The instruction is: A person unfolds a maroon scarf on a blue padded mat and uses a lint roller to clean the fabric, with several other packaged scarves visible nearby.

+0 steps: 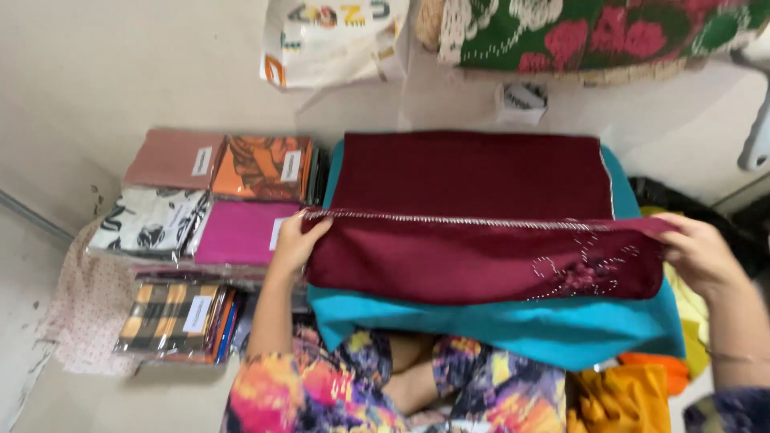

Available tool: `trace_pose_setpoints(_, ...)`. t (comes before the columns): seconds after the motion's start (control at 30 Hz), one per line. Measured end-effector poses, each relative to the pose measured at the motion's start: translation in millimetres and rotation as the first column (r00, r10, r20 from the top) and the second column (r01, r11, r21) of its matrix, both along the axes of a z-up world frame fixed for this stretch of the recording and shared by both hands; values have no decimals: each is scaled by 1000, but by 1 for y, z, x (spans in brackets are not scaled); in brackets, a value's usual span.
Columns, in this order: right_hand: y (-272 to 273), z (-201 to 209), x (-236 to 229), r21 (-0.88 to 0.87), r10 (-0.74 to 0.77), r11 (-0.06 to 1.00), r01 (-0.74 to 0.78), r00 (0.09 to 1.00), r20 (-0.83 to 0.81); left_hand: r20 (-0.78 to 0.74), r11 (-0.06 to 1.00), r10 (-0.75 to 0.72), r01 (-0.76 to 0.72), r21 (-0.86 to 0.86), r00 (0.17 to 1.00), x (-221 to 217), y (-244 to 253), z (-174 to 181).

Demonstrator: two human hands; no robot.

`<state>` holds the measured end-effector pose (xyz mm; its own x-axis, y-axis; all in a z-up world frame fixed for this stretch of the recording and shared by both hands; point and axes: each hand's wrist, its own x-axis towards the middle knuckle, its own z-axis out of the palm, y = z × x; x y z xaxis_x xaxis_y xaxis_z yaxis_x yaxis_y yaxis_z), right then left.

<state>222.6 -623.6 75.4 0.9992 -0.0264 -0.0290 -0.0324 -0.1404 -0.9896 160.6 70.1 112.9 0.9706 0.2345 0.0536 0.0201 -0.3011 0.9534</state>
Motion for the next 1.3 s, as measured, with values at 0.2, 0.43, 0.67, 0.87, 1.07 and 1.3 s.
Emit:
trace_pose_setpoints(0.2, 31, -47, 86, 31, -89, 994, 105, 939, -333, -232, 950, 53, -121, -288, 971, 86, -13, -58)
trace_pose_setpoints(0.43, 43, -26, 94, -7, -123, 992, 127, 938, -325, -210, 957, 118, -167, -236, 971, 99, -15, -56)
trace_pose_setpoints(0.67, 85, 26, 45, -269, -229, 952, 147, 925, -302, -237, 937, 231, -150, 315, 944, 77, -4, -73)
trace_pose_setpoints(0.87, 71, 13, -24, -685, -276, 727, 45, 933, -231, -476, 848, 269, 28, 529, 838, -30, -25, -23)
trace_pose_setpoints(1.07, 91, -13, -55, -843, -279, 508, 180, 960, 37, -355, 899, 275, -108, 425, 893, -58, -25, -57)
trace_pose_setpoints(1.3, 65, -26, -45, -852, -157, 294, 432, 902, 403, -71, 917, 316, -286, 277, 946, -51, -28, -6)
